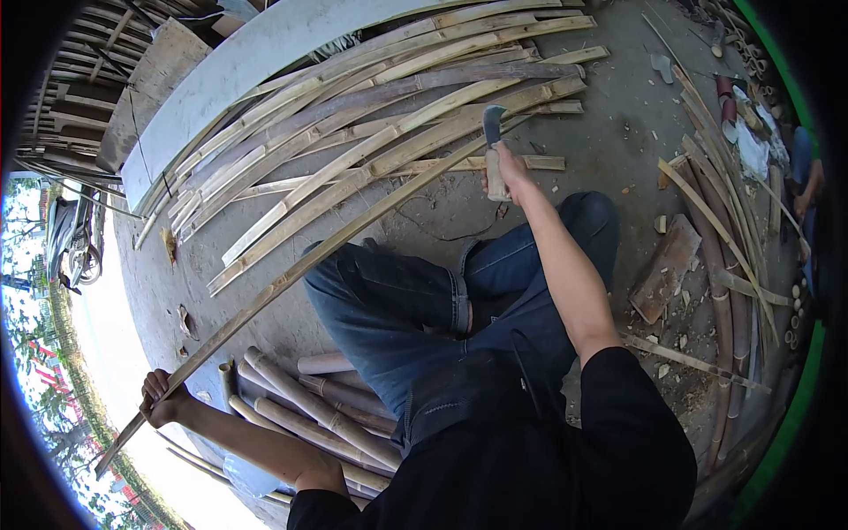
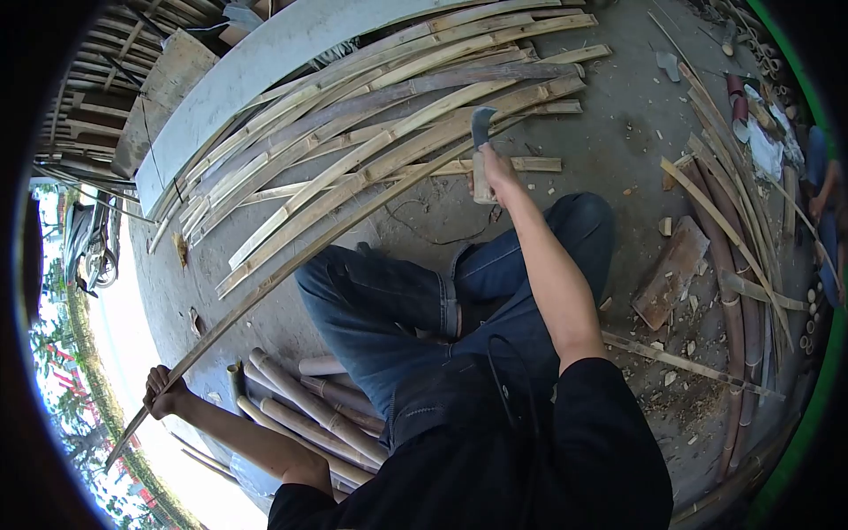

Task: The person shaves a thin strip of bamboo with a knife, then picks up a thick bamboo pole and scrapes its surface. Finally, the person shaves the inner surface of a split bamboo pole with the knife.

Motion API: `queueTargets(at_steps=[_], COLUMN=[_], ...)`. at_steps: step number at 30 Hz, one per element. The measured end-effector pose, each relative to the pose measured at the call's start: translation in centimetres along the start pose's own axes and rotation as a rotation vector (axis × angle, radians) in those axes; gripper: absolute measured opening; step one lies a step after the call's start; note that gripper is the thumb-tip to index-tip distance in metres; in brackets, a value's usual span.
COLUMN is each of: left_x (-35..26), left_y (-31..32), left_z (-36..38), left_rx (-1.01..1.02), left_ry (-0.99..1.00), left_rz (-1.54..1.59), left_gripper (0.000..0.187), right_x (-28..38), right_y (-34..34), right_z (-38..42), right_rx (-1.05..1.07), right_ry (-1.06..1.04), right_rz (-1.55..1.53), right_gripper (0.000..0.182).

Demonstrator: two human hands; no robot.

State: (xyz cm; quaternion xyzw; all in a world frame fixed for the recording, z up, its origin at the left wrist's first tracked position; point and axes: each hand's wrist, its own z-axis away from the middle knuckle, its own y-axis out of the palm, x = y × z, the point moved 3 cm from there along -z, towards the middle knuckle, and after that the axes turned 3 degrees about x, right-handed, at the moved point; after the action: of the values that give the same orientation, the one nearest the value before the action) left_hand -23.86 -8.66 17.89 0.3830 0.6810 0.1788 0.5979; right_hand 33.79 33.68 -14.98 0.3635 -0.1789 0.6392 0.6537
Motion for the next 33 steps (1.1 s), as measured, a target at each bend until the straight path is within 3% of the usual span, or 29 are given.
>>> queueTargets(at_steps=[4, 6, 9, 15, 18, 21, 22, 23, 24, 25, 28, 32, 33], left_x=[0.1, 0.2, 0.2, 1.8, 2.0, 2.3, 2.6, 2.9, 3.1, 3.9, 6.0, 7.0, 6.9], left_y=[1.4, 1.2, 1.4, 2.0, 3.0, 5.1, 5.4, 5.6, 5.9, 6.6, 8.7, 8.5, 7.3], left_z=[-0.1, -0.3, -0.8, -0.1, -0.6, 0.0, -0.2, -0.6, -0.9, -0.8, -1.0, -2.9, -4.3], left_rx=[-0.066, -0.164, -0.191, -0.291, -0.309, -0.396, -0.386, -0.352, -0.319, -0.276, -0.301, -0.386, -0.398], left_ry=[0.05, 0.022, 0.022, 0.04, 0.083, 0.095, 0.097, 0.09, 0.08, 0.047, 0.011, -0.016, -0.025], left_rz=[-0.11, -0.143, -0.157, -0.197, -0.252, -0.324, -0.328, -0.306, -0.291, -0.289, -0.362, -0.519, -0.534], left_gripper=[0.023, 0.024, 0.025, 0.028, 0.029, 0.028, 0.028, 0.028, 0.028, 0.028, 0.03, 0.023, 0.021], right_x=[-2.2, -4.4, -3.6, -0.3, -0.5, -4.2, -5.9, -7.0, -7.8, -8.5, -8.6, -9.4, -8.0], right_y=[14.8, 19.2, 17.5, -3.2, -3.9, 1.7, 3.8, 6.3, 9.7, 13.2, 18.6, 13.0, 10.5], right_z=[12.2, 16.3, 15.5, -0.9, -2.6, 1.5, 3.5, 5.6, 7.9, 10.4, 16.2, 14.2, 14.1], right_rx=[0.494, 0.617, 0.512, -0.201, -0.286, -0.22, -0.14, 0.026, 0.212, 0.275, 0.519, 0.331, 0.281], right_ry=[-0.121, -0.349, -0.343, -0.134, -0.054, -0.088, -0.119, -0.086, -0.225, -0.402, -0.276, -0.203, -0.08], right_rz=[0.115, 0.345, 0.344, 0.165, 0.047, -0.152, -0.088, 0.193, 0.504, 0.611, 0.599, 0.559, 0.481], right_gripper=[0.038, 0.039, 0.041, 0.045, 0.045, 0.048, 0.048, 0.043, 0.036, 0.031, 0.034, 0.039, 0.042])
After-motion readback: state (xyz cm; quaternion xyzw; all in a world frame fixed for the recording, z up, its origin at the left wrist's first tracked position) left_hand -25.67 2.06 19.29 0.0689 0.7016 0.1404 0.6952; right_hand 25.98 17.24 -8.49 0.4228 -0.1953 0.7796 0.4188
